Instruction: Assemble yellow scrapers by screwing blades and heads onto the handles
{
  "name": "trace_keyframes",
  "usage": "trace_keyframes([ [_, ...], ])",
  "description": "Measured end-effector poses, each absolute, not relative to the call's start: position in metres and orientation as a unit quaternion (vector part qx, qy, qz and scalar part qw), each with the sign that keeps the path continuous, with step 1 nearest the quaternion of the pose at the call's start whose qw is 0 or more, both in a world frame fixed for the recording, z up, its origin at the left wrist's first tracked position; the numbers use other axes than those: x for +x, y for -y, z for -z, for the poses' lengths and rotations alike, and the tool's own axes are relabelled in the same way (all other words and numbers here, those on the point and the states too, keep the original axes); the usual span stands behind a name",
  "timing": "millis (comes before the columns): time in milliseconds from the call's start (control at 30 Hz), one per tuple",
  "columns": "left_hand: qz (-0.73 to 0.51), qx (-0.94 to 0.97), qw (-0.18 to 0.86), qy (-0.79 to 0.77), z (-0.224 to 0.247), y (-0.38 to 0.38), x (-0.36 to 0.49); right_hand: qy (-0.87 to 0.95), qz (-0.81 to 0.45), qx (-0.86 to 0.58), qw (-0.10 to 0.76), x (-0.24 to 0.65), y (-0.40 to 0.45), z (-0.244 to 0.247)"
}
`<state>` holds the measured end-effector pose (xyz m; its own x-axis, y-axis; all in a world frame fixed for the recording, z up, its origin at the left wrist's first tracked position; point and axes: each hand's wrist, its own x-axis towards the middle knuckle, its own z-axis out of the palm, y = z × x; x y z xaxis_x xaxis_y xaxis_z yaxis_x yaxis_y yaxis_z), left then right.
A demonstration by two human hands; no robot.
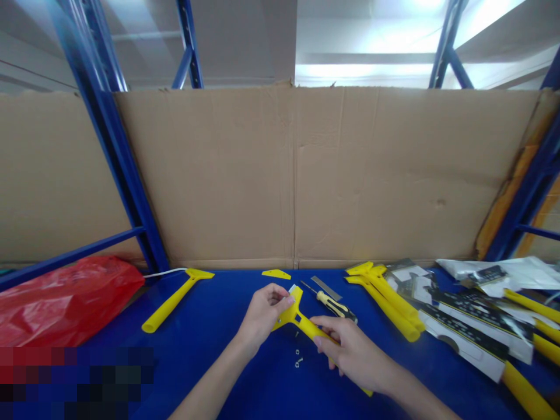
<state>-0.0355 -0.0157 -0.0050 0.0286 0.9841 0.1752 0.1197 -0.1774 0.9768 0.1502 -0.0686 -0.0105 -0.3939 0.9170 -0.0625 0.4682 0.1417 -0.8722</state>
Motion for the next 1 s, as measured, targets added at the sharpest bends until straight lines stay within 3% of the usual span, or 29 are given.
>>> trace_keyframes([
  [300, -0.497, 0.598, 0.408, -0.478, 0.009, 0.013, -0.040, 0.736, -0.403, -0.481, 0.253, 0.150, 0.070, 0.008],
  [700, -0.477, 0.685, 0.286, -0.471, 0.003, 0.020, -0.039, 0.755, -0.361, -0.480, 0.261, 0.153, 0.068, -0.002],
  [900, -0.497, 0.673, 0.284, -0.468, 0.009, 0.020, -0.036, 0.713, -0.421, -0.495, 0.264, 0.152, 0.068, 0.000],
  [1000, -0.486, 0.707, 0.236, -0.457, 0.010, 0.020, -0.039, 0.667, -0.478, -0.505, 0.268, 0.152, 0.067, 0.002],
])
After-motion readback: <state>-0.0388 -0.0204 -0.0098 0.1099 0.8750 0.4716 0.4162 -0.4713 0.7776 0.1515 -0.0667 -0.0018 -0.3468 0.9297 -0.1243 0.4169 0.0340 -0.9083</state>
